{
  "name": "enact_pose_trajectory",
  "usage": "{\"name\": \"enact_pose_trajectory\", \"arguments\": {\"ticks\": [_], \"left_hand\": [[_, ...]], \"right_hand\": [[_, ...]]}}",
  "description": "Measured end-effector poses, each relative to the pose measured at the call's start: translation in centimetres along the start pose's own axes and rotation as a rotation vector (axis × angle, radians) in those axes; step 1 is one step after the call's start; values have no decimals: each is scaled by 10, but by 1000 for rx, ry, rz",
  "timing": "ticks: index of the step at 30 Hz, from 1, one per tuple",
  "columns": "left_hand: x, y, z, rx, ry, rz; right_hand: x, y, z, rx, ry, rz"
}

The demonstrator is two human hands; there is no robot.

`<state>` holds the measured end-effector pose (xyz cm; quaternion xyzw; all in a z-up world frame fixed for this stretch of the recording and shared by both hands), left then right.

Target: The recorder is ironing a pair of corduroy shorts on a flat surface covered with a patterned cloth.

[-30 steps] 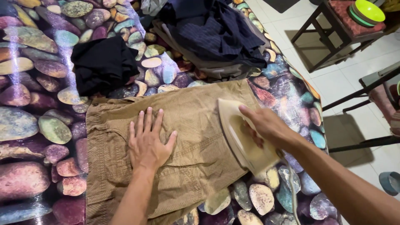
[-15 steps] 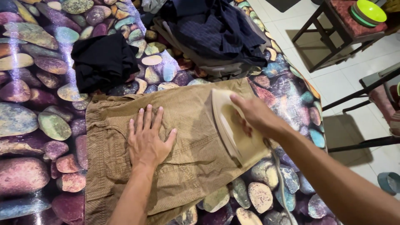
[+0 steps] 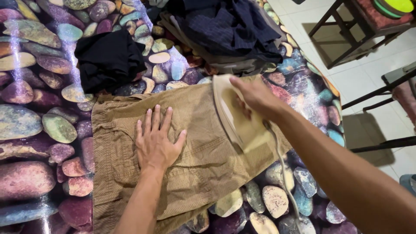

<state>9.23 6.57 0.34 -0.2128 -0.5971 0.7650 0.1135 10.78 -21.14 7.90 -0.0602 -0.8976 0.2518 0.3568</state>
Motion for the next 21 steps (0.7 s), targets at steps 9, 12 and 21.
{"name": "enact_pose_trajectory", "arguments": {"ticks": [9, 12, 21], "left_hand": [[-1, 2, -2, 24, 3, 18], [-1, 1, 0, 14, 21, 8], [-1, -3, 1, 11, 27, 36]], "right_hand": [[5, -3, -9, -76, 108, 44], [11, -2, 14, -71, 2, -48], [60, -6, 78, -22, 173, -63]]}}
Point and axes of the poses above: each hand's wrist, its own x-axis away from the middle knuckle, its own y-axis out of the palm, z = x × y, the point moved 8 cm from there along -x, towards the middle knuckle, and after that the axes turned 12 degrees about y, right-handed, at the moved point
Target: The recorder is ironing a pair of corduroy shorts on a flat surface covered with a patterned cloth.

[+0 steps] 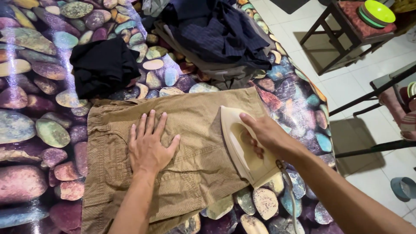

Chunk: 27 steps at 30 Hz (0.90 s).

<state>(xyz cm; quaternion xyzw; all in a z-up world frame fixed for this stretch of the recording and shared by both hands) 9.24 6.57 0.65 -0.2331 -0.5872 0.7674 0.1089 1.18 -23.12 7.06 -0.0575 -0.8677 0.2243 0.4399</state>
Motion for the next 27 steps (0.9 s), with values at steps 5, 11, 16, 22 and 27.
{"name": "enact_pose_trajectory", "arguments": {"ticks": [5, 11, 16, 22, 27], "left_hand": [[-1, 2, 1, -8, -10, -33], [-1, 3, 0, -15, -17, -41], [-5, -2, 0, 10, -8, -1], [-2, -2, 1, 13, -14, -27], [-3, -2, 0, 25, -18, -28]], "right_hand": [[-14, 6, -48, -81, -97, -18], [-58, 5, -91, -205, -98, 17], [-44, 1, -81, -198, -165, 54], [-10, 11, -14, 65, 15, 81], [-6, 16, -8, 11, 57, 67]]}}
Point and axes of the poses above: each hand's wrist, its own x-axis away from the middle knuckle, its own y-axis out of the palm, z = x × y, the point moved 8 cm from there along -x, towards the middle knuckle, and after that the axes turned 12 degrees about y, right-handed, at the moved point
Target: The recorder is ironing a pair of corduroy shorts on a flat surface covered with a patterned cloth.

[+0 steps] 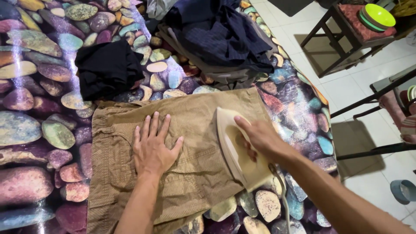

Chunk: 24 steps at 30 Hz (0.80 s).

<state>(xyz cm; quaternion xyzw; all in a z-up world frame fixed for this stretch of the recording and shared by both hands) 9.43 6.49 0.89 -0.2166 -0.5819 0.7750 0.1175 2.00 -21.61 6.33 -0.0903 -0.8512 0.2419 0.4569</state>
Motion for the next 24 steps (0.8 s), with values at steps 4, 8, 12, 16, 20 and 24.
{"name": "enact_pose_trajectory", "arguments": {"ticks": [4, 8, 12, 16, 20, 24], "left_hand": [[2, 0, 0, -2, 1, 1], [5, 3, 1, -36, 8, 10], [3, 6, -1, -50, 22, 12], [3, 6, 0, -11, 19, 25], [3, 7, -1, -1, 12, 0], [2, 6, -2, 4, 8, -4]], "right_hand": [[-22, 2, -47, 61, -104, 36], [-47, 3, -93, -9, -257, -1], [-55, 8, -90, -160, -216, -79], [-28, 6, -63, -109, -172, -56], [0, 6, -22, 95, -137, -11], [16, 11, 14, 14, -73, -66]]}}
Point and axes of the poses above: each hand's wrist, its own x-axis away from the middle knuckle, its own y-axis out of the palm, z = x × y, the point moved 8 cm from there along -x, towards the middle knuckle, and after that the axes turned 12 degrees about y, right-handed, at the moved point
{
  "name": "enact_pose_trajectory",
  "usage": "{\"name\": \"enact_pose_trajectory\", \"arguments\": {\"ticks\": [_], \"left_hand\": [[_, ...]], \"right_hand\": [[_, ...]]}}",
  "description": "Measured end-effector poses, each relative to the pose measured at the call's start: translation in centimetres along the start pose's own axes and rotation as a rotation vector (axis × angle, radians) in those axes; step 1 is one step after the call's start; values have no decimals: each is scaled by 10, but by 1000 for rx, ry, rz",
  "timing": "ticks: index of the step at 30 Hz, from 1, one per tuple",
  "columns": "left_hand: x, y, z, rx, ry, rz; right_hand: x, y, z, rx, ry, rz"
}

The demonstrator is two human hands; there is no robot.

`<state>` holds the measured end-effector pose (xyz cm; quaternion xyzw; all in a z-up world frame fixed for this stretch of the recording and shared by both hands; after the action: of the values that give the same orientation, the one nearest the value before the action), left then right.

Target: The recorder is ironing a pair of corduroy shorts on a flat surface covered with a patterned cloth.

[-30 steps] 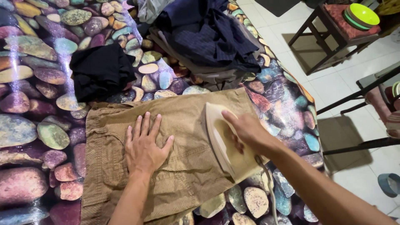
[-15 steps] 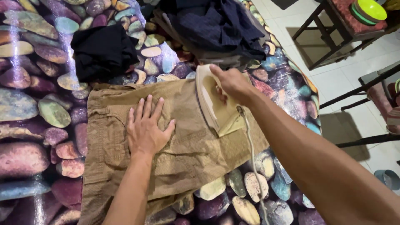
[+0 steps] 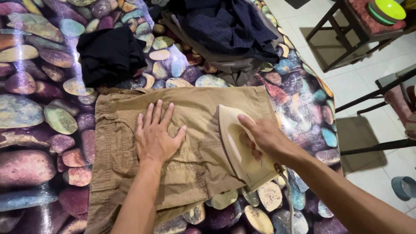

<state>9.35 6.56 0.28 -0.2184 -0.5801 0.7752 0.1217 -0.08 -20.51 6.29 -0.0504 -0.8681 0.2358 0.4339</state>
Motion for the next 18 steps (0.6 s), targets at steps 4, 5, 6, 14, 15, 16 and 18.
{"name": "enact_pose_trajectory", "arguments": {"ticks": [4, 5, 6, 14, 15, 16, 18], "left_hand": [[-2, 2, -1, 3, -1, -20], [-2, 2, -1, 1, -2, -20], [-1, 3, -1, 1, -3, -23], [-2, -15, 9, 55, 70, 147], [-2, -28, 12, 51, 78, 245], [-12, -34, 25, 38, 84, 256], [-20, -17, 35, 425, -205, 62]], "right_hand": [[-8, -1, -22, 4, 39, 50], [-16, -1, -33, -29, -8, 45], [-24, -1, -42, -62, -51, 38], [-33, -20, -71, -134, -170, -35], [-31, -30, -72, -94, -278, 15], [-53, -38, -57, -101, -294, 15], [-92, -75, -12, -109, -268, 338]]}}
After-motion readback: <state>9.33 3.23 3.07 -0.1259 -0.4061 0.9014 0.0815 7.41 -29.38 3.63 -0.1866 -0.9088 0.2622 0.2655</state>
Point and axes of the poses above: each hand's wrist, its own x-axis away from the middle knuckle, its own y-axis out of the palm, z = x × y, the point moved 8 cm from there along -x, towards the middle knuckle, and after that the axes turned 12 degrees about y, right-handed, at the moved point
